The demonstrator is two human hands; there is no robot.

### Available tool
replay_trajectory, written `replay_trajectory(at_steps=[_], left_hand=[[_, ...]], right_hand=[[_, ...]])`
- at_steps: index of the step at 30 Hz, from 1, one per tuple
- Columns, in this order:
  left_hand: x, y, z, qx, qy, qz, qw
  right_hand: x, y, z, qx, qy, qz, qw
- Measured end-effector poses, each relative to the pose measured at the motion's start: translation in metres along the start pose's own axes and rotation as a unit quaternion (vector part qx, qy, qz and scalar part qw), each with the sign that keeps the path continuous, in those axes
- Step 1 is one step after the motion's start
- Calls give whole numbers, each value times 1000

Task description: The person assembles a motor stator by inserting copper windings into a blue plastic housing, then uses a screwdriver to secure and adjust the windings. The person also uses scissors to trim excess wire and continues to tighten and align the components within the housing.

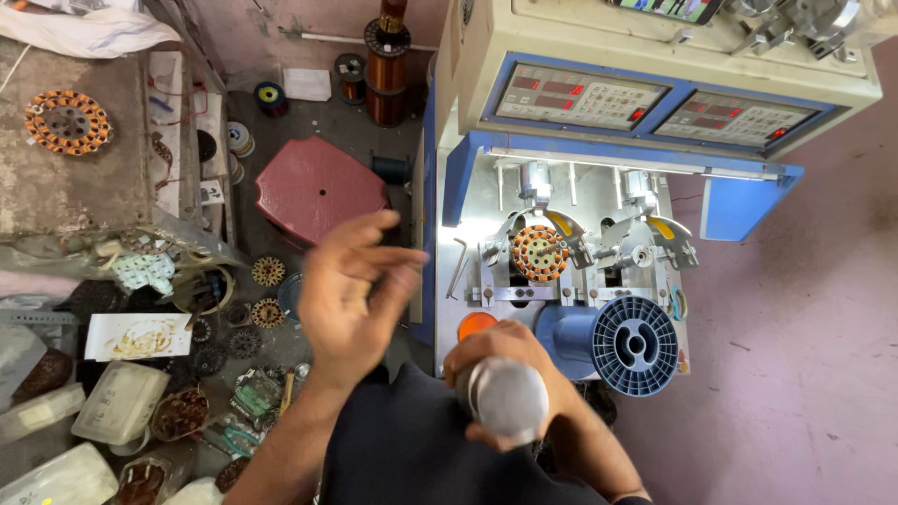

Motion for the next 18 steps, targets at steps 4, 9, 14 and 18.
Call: replay_trajectory(at_steps=[4,9,14,18], left_hand=[[14,9,15,54,75,-13,996],[-38,57,27,99,-11,-178,979],[-36,30,57,-89,-60,-216,970],[-31,9,56,-97,-16,-112,989]], right_hand=[[-16,1,1,-44,41,10,998],[-35,-11,16,-85,88,48,991],[-30,-14,15,-82,102,33,991],[-23,-11,29,-180,131,50,974]])
Point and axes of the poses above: each hand's wrist, its own y-axis away from the middle knuckle, its own x-axis out of the back of the hand, z = x × y, the point moved 8 cm from there along -y, towards the middle knuckle, and after that the axes turned 6 degrees about y, right-handed, at the moved point
